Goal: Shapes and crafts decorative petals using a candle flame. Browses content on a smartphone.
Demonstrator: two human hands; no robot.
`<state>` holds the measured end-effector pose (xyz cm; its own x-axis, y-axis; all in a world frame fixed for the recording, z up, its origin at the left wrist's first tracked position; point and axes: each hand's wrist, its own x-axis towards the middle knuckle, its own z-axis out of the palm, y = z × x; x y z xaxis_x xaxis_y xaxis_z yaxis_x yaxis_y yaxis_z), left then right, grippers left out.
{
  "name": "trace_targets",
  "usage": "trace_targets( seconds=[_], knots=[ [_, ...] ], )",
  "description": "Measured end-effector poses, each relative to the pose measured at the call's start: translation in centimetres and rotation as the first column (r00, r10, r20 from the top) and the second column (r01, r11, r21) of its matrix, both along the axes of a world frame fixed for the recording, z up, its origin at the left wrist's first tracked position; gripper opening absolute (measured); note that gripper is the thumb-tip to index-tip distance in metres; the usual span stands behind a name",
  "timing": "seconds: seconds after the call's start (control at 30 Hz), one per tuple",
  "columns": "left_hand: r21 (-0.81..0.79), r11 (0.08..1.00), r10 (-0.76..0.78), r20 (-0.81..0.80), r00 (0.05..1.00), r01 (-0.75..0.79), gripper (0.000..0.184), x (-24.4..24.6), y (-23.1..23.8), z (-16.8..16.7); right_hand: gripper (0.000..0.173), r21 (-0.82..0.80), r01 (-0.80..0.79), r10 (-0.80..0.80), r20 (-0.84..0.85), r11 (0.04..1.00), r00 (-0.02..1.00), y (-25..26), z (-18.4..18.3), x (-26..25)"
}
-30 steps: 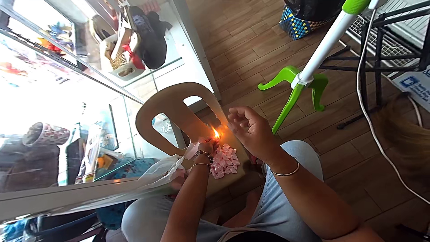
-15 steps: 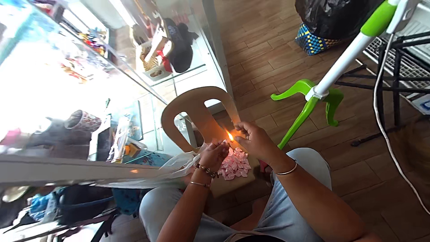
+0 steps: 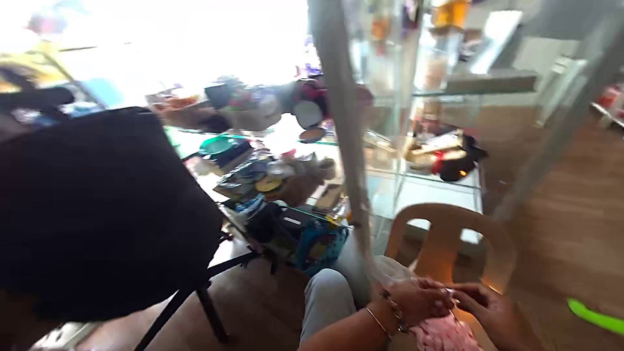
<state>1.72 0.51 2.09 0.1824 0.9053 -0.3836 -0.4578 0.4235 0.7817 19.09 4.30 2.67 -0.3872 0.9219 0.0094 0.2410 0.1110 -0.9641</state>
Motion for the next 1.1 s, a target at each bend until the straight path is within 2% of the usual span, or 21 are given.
trace_targets(
  seconds=[0.1, 0.2, 0.33, 0.43, 0.57, 0.7, 0.9, 1.0, 1.1],
  knots=[
    [-0.007, 1.0, 0.004, 0.044, 0.999, -0.004, 0.006, -0.9, -0.3, -0.1, 0.021, -0.009, -0.06, 0.06, -0.007, 0.998, 0.998, -0.1, 0.2, -0.7],
    [-0.006, 1.0, -0.003, 0.092, 0.996, 0.003, 0.006, -1.9, -0.5, -0.7, 0.024, 0.022, -0.104, 0.102, 0.07, 0.994, 0.992, -0.3, 0.3, -1.6],
    [0.006, 1.0, -0.006, 0.137, 0.991, 0.005, 0.009, -2.9, -0.7, -1.3, 0.027, 0.055, -0.094, 0.087, 0.121, 0.994, 0.989, -0.6, -0.2, -2.2],
    [-0.005, 1.0, 0.008, 0.114, 0.993, -0.008, 0.008, -3.2, -0.9, -1.2, 0.026, 0.079, -0.117, 0.114, 0.035, 0.99, 0.993, -0.5, -0.8, -2.1],
    [-0.01, 1.0, -0.006, 0.106, 0.994, 0.007, 0.008, -3.5, -0.7, -1.6, 0.033, 0.093, -0.161, 0.168, -0.075, 0.982, 0.983, -0.2, -1.6, -1.7],
    [-0.036, 0.999, 0.003, 0.084, 0.996, 0.0, 0.007, -3.0, -0.6, -1.7, 0.02, 0.145, -0.155, 0.162, -0.038, 0.977, 0.986, 0.2, -2.0, -1.5],
    [-0.063, 0.998, 0.017, 0.097, 0.995, -0.011, 0.007, -2.4, -0.3, -1.7, 0.019, 0.152, -0.186, 0.191, -0.019, 0.971, 0.981, 0.3, -2.1, -1.3],
    [-0.047, 0.998, 0.046, 0.085, 0.995, -0.042, 0.007, -2.2, -0.3, -1.6, 0.025, 0.151, -0.189, 0.191, 0.004, 0.97, 0.982, 0.1, -1.8, -1.2],
    [0.038, 0.998, 0.059, -0.021, 0.998, -0.058, 0.014, -2.0, -0.6, -1.8, 0.036, 0.085, -0.163, 0.162, 0.02, 0.983, 0.987, -0.4, -1.4, -1.0]
  ],
)
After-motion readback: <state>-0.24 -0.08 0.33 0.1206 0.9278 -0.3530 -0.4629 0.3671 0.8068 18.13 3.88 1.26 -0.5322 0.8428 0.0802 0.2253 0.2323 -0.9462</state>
